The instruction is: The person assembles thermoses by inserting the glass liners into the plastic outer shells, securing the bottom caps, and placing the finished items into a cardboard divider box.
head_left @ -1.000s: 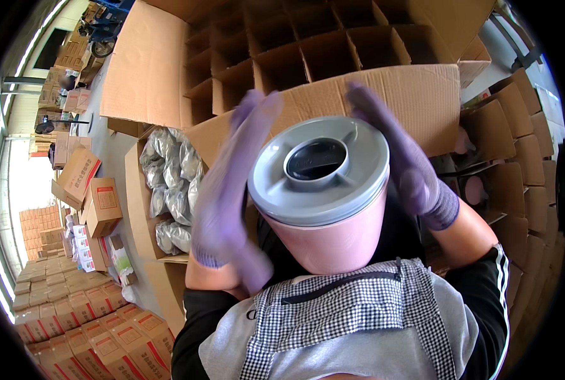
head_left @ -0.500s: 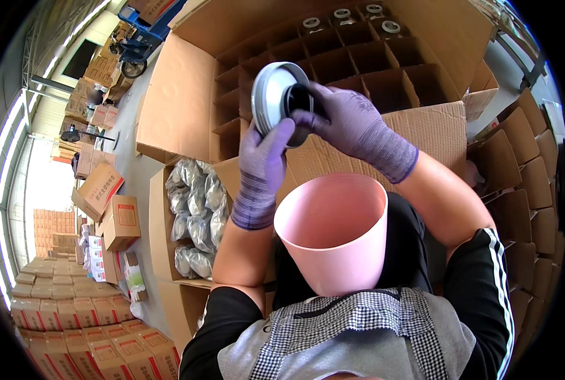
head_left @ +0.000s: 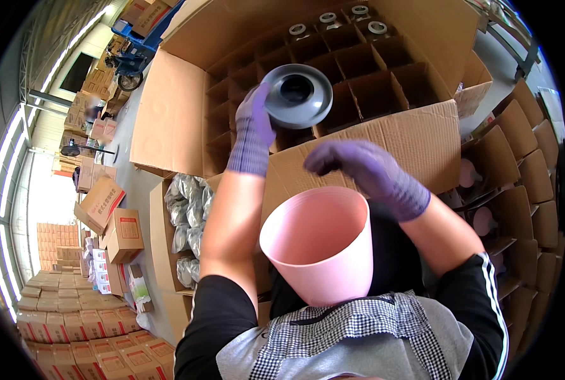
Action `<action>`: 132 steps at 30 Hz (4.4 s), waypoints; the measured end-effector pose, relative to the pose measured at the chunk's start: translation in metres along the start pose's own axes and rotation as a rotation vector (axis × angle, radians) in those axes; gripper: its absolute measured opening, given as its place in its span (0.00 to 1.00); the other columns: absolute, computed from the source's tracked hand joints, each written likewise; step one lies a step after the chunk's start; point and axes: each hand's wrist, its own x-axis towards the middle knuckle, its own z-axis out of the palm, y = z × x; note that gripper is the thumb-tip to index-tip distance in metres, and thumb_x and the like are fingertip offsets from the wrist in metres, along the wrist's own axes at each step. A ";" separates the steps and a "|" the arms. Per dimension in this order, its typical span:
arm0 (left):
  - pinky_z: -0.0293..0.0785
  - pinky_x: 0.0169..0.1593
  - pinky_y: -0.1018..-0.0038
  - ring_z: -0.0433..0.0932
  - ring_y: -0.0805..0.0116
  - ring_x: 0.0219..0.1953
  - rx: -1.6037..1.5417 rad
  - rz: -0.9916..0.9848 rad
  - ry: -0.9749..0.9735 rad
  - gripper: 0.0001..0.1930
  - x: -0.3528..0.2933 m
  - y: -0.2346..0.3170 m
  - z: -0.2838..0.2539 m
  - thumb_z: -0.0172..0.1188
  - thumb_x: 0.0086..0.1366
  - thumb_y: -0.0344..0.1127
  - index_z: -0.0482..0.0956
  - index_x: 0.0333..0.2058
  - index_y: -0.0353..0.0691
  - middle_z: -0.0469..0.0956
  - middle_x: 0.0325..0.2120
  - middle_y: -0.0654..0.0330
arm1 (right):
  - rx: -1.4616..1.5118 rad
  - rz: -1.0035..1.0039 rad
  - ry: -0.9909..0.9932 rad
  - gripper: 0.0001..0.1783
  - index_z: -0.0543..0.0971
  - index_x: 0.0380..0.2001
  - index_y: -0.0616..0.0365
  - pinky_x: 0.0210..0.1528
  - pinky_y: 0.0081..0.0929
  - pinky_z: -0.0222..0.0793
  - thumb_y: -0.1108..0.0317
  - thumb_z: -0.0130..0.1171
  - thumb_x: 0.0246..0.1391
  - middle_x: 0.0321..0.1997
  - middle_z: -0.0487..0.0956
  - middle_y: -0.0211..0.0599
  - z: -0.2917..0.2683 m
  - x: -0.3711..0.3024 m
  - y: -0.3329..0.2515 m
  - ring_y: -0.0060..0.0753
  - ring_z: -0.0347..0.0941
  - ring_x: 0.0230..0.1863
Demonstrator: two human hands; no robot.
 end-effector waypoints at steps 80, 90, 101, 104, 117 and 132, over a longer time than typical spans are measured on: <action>0.64 0.70 0.56 0.63 0.43 0.71 1.555 0.290 -1.184 0.55 -0.310 0.044 0.137 0.76 0.51 0.44 0.55 0.71 0.25 0.61 0.69 0.35 | 0.185 0.419 0.399 0.64 0.60 0.73 0.62 0.71 0.33 0.61 0.58 0.82 0.33 0.67 0.72 0.43 -0.057 -0.314 -0.008 0.34 0.69 0.66; 0.61 0.71 0.62 0.69 0.55 0.66 0.195 -0.415 0.052 0.41 -0.374 0.027 0.016 0.57 0.69 0.41 0.50 0.74 0.30 0.70 0.64 0.43 | -0.079 0.587 0.273 0.49 0.72 0.66 0.60 0.66 0.34 0.70 0.62 0.83 0.40 0.61 0.79 0.39 -0.049 -0.320 -0.005 0.33 0.75 0.60; 0.66 0.67 0.69 0.70 0.63 0.65 0.408 -0.345 -0.019 0.37 -0.362 0.044 0.024 0.57 0.74 0.39 0.53 0.74 0.30 0.69 0.65 0.47 | -0.138 0.486 0.165 0.45 0.76 0.65 0.54 0.62 0.34 0.76 0.65 0.83 0.40 0.62 0.80 0.38 -0.016 -0.336 0.003 0.34 0.78 0.58; 0.67 0.67 0.67 0.72 0.63 0.64 0.389 -0.335 -0.023 0.32 -0.359 0.035 0.012 0.55 0.75 0.41 0.59 0.71 0.30 0.70 0.64 0.46 | -0.255 0.358 0.194 0.47 0.74 0.66 0.53 0.63 0.36 0.75 0.63 0.83 0.40 0.65 0.78 0.39 -0.009 -0.340 0.009 0.37 0.77 0.61; 0.60 0.72 0.61 0.68 0.55 0.69 0.346 -0.101 -0.155 0.36 -0.380 -0.058 -0.047 0.55 0.67 0.31 0.56 0.71 0.27 0.68 0.67 0.47 | -1.044 -0.149 -0.403 0.27 0.80 0.50 0.61 0.56 0.40 0.75 0.64 0.74 0.47 0.55 0.80 0.45 0.031 -0.098 -0.141 0.51 0.78 0.55; 0.68 0.66 0.51 0.85 0.50 0.47 0.848 0.383 -0.828 0.37 -0.234 0.084 -0.046 0.59 0.63 0.66 0.84 0.50 0.33 0.86 0.43 0.50 | -1.774 -0.036 -0.154 0.38 0.70 0.70 0.37 0.72 0.42 0.66 0.68 0.60 0.54 0.75 0.65 0.45 -0.069 0.204 0.013 0.52 0.69 0.69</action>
